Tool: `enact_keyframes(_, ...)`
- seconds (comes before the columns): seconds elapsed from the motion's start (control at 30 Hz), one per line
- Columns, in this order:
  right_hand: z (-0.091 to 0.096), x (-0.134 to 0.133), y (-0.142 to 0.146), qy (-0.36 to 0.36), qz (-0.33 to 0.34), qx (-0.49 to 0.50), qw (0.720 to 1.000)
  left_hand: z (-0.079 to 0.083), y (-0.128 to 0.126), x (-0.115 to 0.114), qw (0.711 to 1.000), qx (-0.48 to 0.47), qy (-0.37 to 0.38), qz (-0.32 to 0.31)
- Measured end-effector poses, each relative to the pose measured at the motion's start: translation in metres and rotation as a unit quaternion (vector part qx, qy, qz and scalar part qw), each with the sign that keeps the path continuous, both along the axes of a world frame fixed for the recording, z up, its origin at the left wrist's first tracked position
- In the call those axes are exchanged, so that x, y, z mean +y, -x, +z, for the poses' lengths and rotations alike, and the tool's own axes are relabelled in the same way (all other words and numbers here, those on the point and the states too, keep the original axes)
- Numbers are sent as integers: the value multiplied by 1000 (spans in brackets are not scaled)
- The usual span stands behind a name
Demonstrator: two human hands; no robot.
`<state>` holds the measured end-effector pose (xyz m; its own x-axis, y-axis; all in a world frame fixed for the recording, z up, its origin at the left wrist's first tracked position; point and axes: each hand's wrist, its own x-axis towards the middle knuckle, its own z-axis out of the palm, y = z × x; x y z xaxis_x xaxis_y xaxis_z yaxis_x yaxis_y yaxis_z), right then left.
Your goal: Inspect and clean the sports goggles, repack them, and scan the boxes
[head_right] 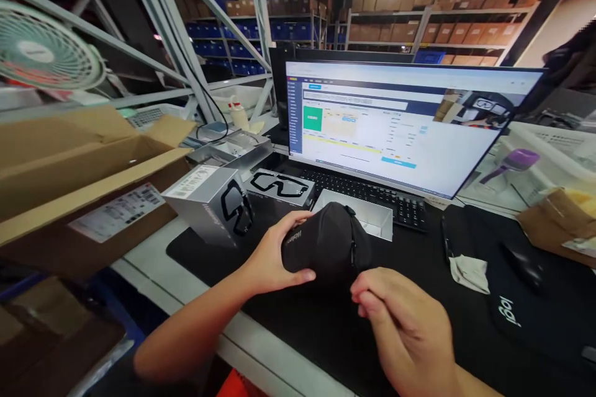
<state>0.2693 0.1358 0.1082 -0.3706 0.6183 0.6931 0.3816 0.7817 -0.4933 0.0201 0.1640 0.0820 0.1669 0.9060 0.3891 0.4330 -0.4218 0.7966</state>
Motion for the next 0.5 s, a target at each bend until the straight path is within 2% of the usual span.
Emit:
enact_keyframes(0.07,-4,-5,10,-75,41,-19,996,-1,1,2,1000,-8,-5,11)
enact_keyframes(0.13,-15,-8,26,-149,56,-40,986,-4,0,5,999,-32,-4,25)
enact_keyframes(0.2,-34,-8,41,-179,61,-77,979,-8,-3,7,995,-93,18,29)
enact_keyframes(0.27,-57,-8,54,-188,77,-113,972,-10,-8,7,977,-199,58,43)
enact_keyframes(0.37,-91,-4,66,-207,88,-199,954,-8,-14,3,917,-374,107,91)
enact_keyframes(0.43,-107,5,71,-185,69,-274,941,-3,-17,1,854,-482,156,120)
enact_keyframes(0.5,-115,19,75,-137,56,-309,939,2,-21,0,785,-566,209,141)
